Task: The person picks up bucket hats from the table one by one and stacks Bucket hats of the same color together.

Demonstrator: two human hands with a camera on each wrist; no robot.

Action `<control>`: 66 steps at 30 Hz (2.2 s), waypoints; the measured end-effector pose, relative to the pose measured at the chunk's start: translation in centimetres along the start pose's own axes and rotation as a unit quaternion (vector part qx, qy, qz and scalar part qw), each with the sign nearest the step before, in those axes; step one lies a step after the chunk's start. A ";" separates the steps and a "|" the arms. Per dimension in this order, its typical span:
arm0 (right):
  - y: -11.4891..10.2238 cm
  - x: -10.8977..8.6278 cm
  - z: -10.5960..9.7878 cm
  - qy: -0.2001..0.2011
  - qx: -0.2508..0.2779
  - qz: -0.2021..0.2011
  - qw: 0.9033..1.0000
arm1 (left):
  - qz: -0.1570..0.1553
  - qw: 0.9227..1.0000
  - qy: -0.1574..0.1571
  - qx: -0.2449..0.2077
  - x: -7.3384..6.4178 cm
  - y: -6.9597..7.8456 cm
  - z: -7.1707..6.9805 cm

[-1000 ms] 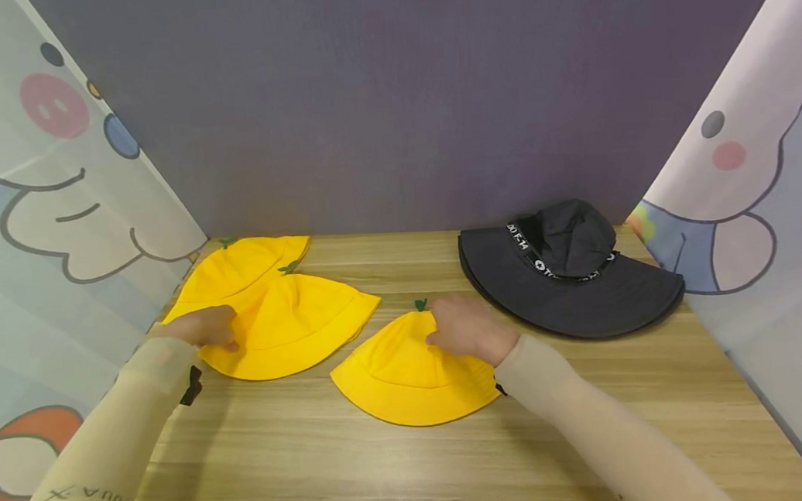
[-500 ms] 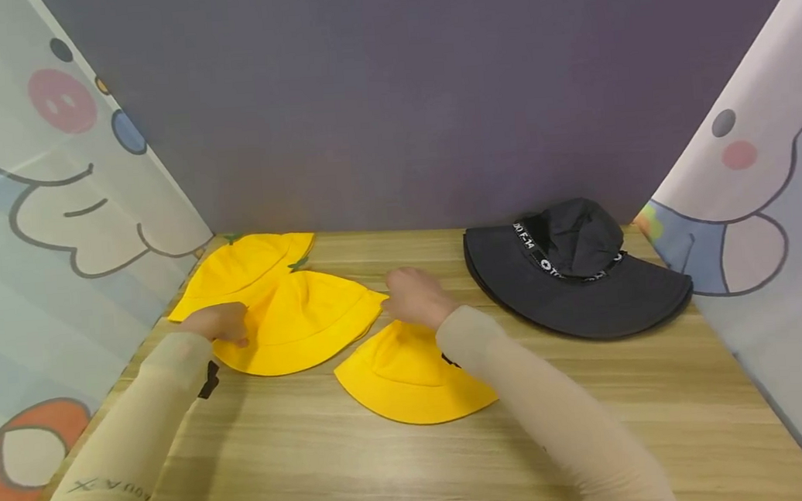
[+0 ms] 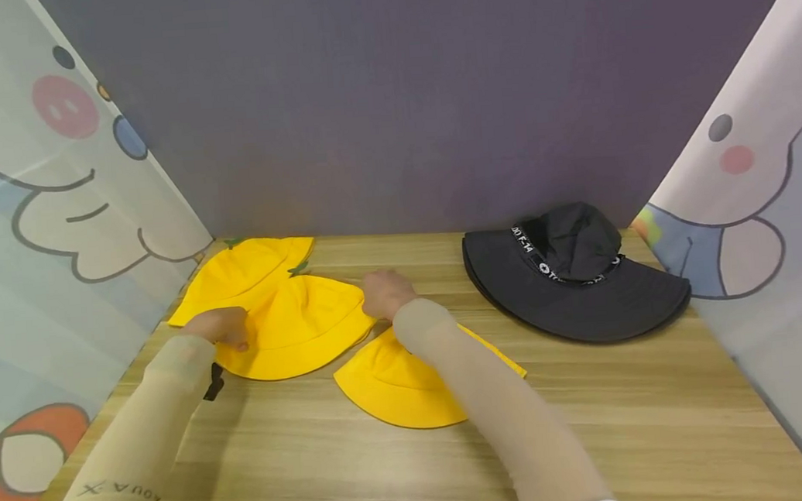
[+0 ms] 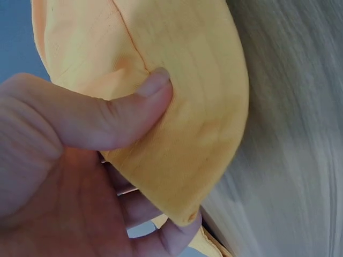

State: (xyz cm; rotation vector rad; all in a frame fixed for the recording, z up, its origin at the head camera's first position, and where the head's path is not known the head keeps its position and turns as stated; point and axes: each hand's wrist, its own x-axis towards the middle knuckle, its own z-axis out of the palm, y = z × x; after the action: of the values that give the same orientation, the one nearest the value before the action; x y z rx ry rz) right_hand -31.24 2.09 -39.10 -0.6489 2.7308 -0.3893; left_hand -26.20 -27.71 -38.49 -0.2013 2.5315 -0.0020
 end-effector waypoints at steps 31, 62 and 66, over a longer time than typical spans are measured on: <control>-1.8 0.6 1.7 0.000 0.019 -0.012 1.000 | 0.009 0.999 0.005 -0.045 0.0 -0.4 0.8; 2.5 -2.6 -2.9 0.055 0.138 -0.012 0.989 | 0.174 0.973 0.066 -0.137 -2.6 0.5 -3.1; 3.1 -3.3 -3.1 0.060 0.138 -0.009 0.989 | 0.183 0.970 0.067 -0.145 -2.9 1.1 -3.2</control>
State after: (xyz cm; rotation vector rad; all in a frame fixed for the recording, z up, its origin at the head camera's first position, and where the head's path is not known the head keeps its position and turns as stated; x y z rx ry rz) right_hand -30.71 6.95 -36.51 -0.5925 2.7112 -0.8180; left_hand -25.86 -26.38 -34.25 0.1619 2.6565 0.5175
